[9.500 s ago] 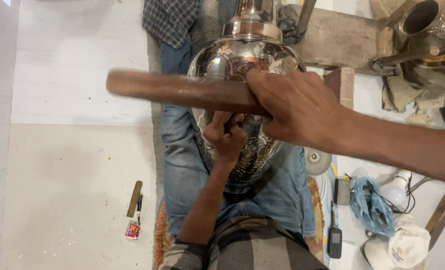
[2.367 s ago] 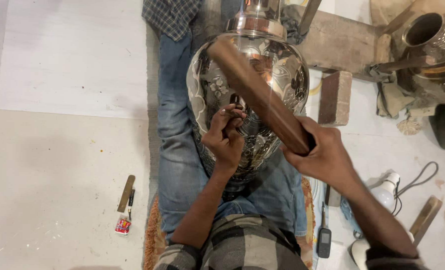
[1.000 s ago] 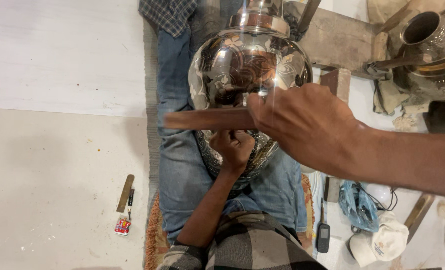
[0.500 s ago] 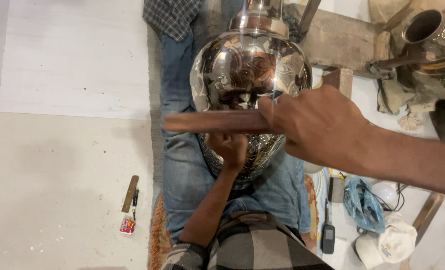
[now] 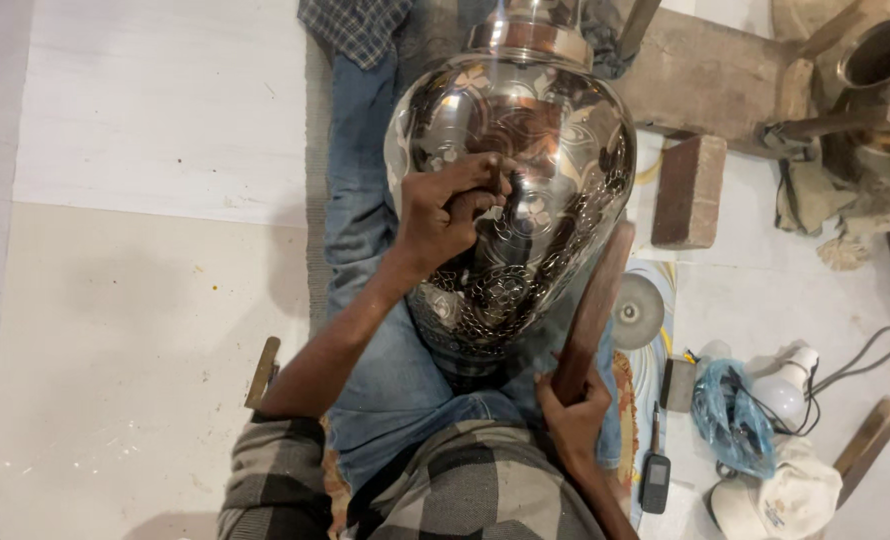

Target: The person sits on the floor with a large engraved metal vase held between their legs and embosses its decorative pattern, holding a small punch against the surface with one hand while striking it with a wooden mallet in the other hand, repositioning the punch repeatedly across the design.

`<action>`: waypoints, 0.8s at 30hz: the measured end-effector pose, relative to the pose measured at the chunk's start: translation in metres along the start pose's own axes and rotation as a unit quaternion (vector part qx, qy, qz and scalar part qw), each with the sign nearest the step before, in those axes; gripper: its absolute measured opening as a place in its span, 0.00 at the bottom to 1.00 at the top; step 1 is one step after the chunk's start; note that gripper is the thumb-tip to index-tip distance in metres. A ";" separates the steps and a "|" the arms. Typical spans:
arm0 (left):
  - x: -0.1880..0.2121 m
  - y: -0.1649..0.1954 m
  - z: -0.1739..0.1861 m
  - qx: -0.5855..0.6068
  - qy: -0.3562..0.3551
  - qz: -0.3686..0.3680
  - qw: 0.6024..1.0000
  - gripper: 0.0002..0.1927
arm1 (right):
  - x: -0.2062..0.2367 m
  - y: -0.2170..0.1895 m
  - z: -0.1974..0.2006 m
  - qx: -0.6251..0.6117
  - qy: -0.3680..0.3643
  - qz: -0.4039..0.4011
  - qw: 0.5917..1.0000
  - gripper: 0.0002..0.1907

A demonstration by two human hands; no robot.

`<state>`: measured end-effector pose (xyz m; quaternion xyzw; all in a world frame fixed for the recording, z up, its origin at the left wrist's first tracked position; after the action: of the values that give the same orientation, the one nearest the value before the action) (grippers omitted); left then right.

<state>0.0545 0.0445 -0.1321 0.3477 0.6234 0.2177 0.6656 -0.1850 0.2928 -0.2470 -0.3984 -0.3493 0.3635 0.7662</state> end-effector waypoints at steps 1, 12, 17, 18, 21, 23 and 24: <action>-0.001 0.002 -0.001 -0.002 -0.022 -0.018 1.000 0.20 | 0.006 0.000 0.005 0.016 0.005 0.048 0.999 0.20; -0.024 0.003 -0.015 -0.084 -0.250 -0.071 0.962 0.35 | -0.031 -0.057 0.011 0.007 -0.067 -0.036 0.997 0.20; -0.028 -0.001 -0.024 -0.106 -0.308 -0.100 0.940 0.31 | -0.048 -0.129 0.032 0.011 -0.034 0.090 0.995 0.18; -0.027 0.001 -0.024 -0.099 -0.312 -0.115 0.938 0.29 | -0.050 -0.143 0.036 0.028 -0.032 0.116 0.992 0.18; -0.026 -0.006 -0.027 -0.118 -0.343 -0.124 0.924 0.27 | -0.057 -0.187 0.039 0.258 -0.029 0.225 0.939 0.19; -0.020 -0.022 -0.031 -0.181 -0.390 -0.075 0.900 0.28 | -0.062 -0.207 0.038 0.323 -0.029 0.254 0.911 0.18; -0.020 -0.019 -0.029 -0.155 -0.361 -0.090 0.915 0.26 | -0.065 -0.214 0.038 0.286 -0.030 0.243 0.926 0.17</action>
<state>0.0210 0.0224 -0.1318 0.2376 0.3277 0.1105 0.9077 -0.1887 0.1627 -0.0613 -0.2246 -0.1455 0.6349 0.7248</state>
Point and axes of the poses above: each hand's wrist, its own x-axis away from the middle knuckle, its own z-axis out of the back of the hand, y = z × x, the point moved 8 cm from there along -x, towards the middle knuckle, and after that the axes turned 10 degrees about -z, right-handed, at the moved point
